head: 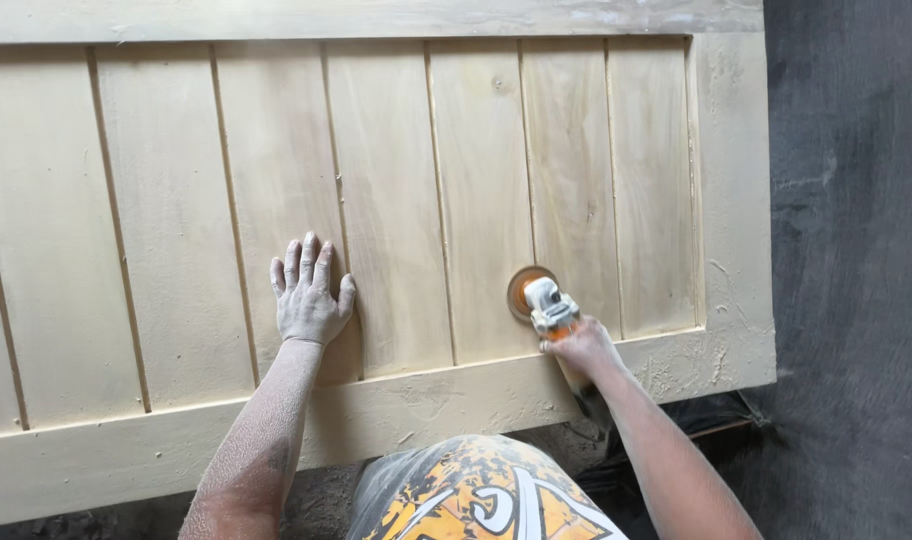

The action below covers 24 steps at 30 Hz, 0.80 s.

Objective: The person is sanding the surface of a wooden door using an angle grinder with a sanding disc. They hold the door steady with one hand while moving the grinder across the frame and panels with the other hand.

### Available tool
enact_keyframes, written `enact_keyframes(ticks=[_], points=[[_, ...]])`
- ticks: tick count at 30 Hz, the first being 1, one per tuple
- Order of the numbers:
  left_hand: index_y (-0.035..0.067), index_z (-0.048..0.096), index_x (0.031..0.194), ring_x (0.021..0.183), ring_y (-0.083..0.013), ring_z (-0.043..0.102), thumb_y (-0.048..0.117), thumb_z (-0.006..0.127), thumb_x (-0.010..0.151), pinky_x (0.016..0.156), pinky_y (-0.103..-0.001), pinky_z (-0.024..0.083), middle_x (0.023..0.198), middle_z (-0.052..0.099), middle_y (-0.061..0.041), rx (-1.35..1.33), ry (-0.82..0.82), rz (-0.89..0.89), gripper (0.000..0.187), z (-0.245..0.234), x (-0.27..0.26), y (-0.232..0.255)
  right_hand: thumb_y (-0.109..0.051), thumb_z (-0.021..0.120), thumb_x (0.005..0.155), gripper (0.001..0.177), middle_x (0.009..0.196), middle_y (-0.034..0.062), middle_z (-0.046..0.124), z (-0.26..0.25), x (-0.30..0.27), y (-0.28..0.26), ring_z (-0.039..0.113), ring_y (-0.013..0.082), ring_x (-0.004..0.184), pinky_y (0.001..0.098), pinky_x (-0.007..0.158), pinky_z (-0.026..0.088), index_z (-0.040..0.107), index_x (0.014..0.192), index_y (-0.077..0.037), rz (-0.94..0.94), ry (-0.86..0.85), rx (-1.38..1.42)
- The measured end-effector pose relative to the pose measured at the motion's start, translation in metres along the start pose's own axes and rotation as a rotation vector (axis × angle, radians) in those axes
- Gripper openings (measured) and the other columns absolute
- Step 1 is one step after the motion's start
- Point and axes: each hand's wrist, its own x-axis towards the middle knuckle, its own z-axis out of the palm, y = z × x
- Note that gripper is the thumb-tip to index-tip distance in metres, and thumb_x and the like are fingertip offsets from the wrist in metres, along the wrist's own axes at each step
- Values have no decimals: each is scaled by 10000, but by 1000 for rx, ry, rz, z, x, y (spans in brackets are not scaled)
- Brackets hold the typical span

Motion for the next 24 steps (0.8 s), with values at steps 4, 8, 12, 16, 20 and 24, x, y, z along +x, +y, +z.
enact_keyframes(ticks=[4, 8, 12, 16, 20, 24], points=[[131, 468, 1549, 1569, -303, 223, 479, 514, 981, 1278, -542, 78, 1674, 343, -131, -39, 43, 8, 668, -1, 4, -1, -353, 899, 671, 542, 983, 142, 789, -51, 29, -41, 753, 206, 844, 335, 786, 626, 758, 1090, -39, 72, 130, 57], [142, 470, 1547, 1559, -305, 242, 471, 526, 965, 1279, -545, 81, 1668, 346, -120, -35, 17, -14, 672, -2, 1, 0, -311, 921, 633, 529, 907, 135, 775, -85, 62, -72, 723, 195, 779, 342, 716, 592, 733, 1020, -3, -51, 145, 100], [137, 466, 1551, 1550, -309, 255, 466, 535, 959, 1272, -552, 91, 1660, 348, -125, -19, 23, -11, 681, -1, 1, 0, -257, 881, 666, 424, 872, 144, 747, -113, 87, -114, 693, 200, 722, 370, 640, 566, 746, 955, 22, -47, 137, 235], [141, 463, 1543, 1555, -295, 254, 465, 537, 959, 1277, -555, 100, 1659, 345, -116, -14, -4, -25, 672, -4, 3, 1, -218, 857, 677, 386, 869, 119, 727, -141, 100, -156, 685, 197, 713, 377, 627, 571, 722, 974, -12, -86, 160, 267], [133, 464, 1540, 1550, -295, 247, 456, 530, 953, 1269, -556, 99, 1655, 334, -120, 0, -26, -31, 673, -5, 5, 2, -168, 840, 687, 365, 879, 128, 725, -166, 120, -189, 718, 233, 747, 395, 646, 603, 713, 983, 5, -36, 142, 343], [130, 465, 1535, 1544, -296, 237, 455, 529, 943, 1264, -557, 96, 1649, 329, -126, 7, -47, -36, 679, -4, 6, 2, -125, 819, 693, 389, 896, 114, 711, -190, 135, -215, 715, 233, 767, 408, 664, 613, 681, 1045, -36, -32, 121, 401]])
